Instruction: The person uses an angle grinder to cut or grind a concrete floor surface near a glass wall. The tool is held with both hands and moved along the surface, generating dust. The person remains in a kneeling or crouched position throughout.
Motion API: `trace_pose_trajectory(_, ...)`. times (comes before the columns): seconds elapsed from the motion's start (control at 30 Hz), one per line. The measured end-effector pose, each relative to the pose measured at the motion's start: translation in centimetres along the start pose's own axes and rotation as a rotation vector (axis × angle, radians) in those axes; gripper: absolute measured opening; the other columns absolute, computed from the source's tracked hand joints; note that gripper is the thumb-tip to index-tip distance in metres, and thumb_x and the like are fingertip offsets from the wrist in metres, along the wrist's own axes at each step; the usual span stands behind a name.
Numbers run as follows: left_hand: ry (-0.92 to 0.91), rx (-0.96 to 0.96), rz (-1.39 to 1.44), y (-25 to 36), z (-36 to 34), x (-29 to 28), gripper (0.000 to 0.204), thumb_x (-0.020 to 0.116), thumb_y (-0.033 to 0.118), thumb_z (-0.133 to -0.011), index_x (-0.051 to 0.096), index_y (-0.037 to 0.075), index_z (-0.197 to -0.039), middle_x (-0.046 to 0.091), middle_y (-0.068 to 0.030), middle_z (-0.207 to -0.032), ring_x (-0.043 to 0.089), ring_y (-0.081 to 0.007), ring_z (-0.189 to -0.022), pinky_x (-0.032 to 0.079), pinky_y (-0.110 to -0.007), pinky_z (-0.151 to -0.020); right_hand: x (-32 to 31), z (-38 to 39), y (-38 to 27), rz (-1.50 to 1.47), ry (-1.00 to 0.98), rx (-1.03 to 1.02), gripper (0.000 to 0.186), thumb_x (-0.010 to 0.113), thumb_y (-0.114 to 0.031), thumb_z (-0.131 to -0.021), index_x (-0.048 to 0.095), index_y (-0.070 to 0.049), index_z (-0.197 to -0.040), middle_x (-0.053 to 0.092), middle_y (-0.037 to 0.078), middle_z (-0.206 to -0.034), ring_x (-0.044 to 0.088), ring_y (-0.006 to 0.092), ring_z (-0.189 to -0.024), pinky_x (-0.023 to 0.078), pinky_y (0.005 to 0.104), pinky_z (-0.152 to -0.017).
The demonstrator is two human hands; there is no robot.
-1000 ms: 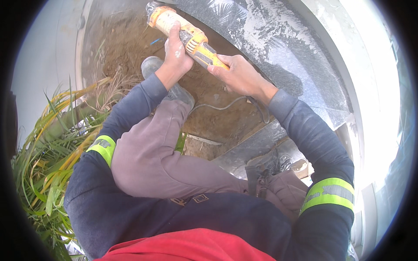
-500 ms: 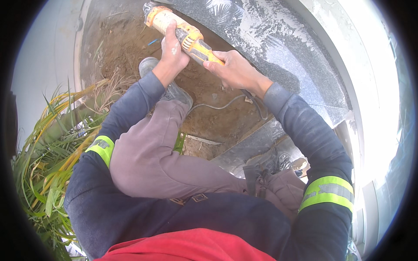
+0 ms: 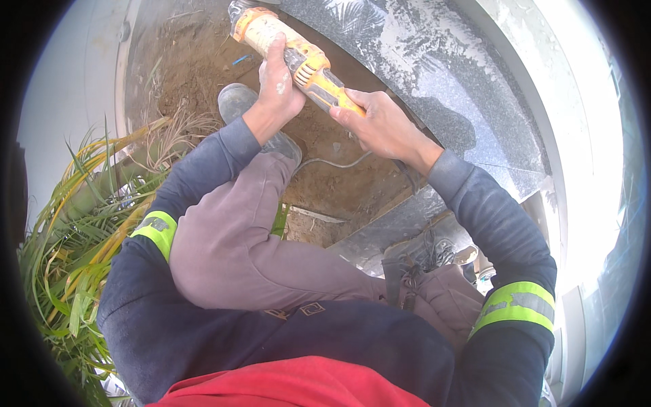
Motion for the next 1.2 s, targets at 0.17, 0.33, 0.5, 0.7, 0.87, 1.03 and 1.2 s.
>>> trace_pose_trajectory(0.17,0.003,-0.019,-0.023,0.7,-1.3,-0.3,0.041,0.050,0.040,-0.108,0.049,0.002,-0.123,0.066,-0.0151,-0.110,0.069,-0.0277,-0.100,0.059,-0.048,-0.090,-0.1,-1.3,-0.4,0.005,0.007,-0.026,0.041,0.060,-0.034,-0.105,0.065,0.000,-0.129,0.052,-0.002,-0.067,0.050,0.0069,-0.055,0.043,0.0279,-0.052)
trace_pose_trajectory(0.33,0.036,-0.046,-0.010,1.0,-2.4,-0.3,0.041,0.049,0.040,-0.108,0.049,0.001,-0.122,0.066,-0.0158,-0.108,0.070,-0.0282,-0.099,0.058,-0.048,-0.091,-0.5,-2.0,-1.2,-0.005,-0.020,0.002,0.038,0.060,-0.034,-0.105,0.066,0.000,-0.123,0.053,-0.002,-0.068,0.054,0.0072,-0.056,0.046,0.0280,-0.053)
trace_pose_trajectory(0.5,0.011,-0.038,0.001,0.5,-0.9,-0.1,0.041,0.048,0.040,-0.108,0.049,0.001,-0.122,0.066,-0.0159,-0.107,0.070,-0.0279,-0.097,0.059,-0.048,-0.090,-0.1,-0.3,-1.0,-0.015,-0.020,0.030,0.036,0.059,-0.033,-0.106,0.065,-0.001,-0.122,0.057,-0.001,-0.073,0.052,0.0059,-0.055,0.043,0.0255,-0.051)
trace_pose_trajectory(0.7,0.003,-0.047,0.008,0.4,1.4,0.8,0.042,0.049,0.041,-0.108,0.049,0.002,-0.122,0.066,-0.0151,-0.107,0.070,-0.0275,-0.098,0.059,-0.048,-0.090,0.0,1.4,-0.7,-0.030,-0.021,0.066,0.036,0.061,-0.033,-0.105,0.063,0.000,-0.121,0.060,0.000,-0.077,0.050,0.0055,-0.054,0.041,0.0251,-0.049)
trace_pose_trajectory(0.87,-0.013,-0.062,0.005,0.5,0.2,0.2,0.043,0.048,0.042,-0.108,0.049,0.002,-0.123,0.066,-0.0148,-0.108,0.069,-0.0277,-0.099,0.058,-0.048,-0.092,0.0,0.6,-0.9,-0.019,-0.027,0.044,0.036,0.060,-0.033,-0.105,0.063,0.001,-0.119,0.060,0.000,-0.076,0.051,0.0057,-0.053,0.041,0.0255,-0.048)
trace_pose_trajectory(1.03,-0.012,-0.081,-0.008,1.1,-1.2,-0.1,0.042,0.047,0.040,-0.109,0.050,0.001,-0.122,0.067,-0.0159,-0.108,0.069,-0.0283,-0.100,0.057,-0.049,-0.093,-0.1,-0.9,-1.3,-0.001,-0.019,0.023,0.037,0.060,-0.035,-0.105,0.064,0.001,-0.115,0.061,0.001,-0.076,0.052,0.0064,-0.054,0.044,0.0262,-0.050)
trace_pose_trajectory(1.2,-0.001,-0.089,0.007,1.0,-1.4,-0.1,0.042,0.046,0.041,-0.109,0.050,0.001,-0.122,0.066,-0.0159,-0.108,0.069,-0.0282,-0.100,0.057,-0.049,-0.093,0.0,-0.9,-1.4,0.000,0.000,0.011,0.037,0.060,-0.035,-0.105,0.063,0.001,-0.112,0.062,0.002,-0.076,0.053,0.0075,-0.055,0.045,0.0277,-0.052)
Point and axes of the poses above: each hand's wrist, its own z-axis away from the middle knuckle, its own x-axis out of the palm, y = z × x, the point moved 3 cm from there along -z, towards the middle knuckle
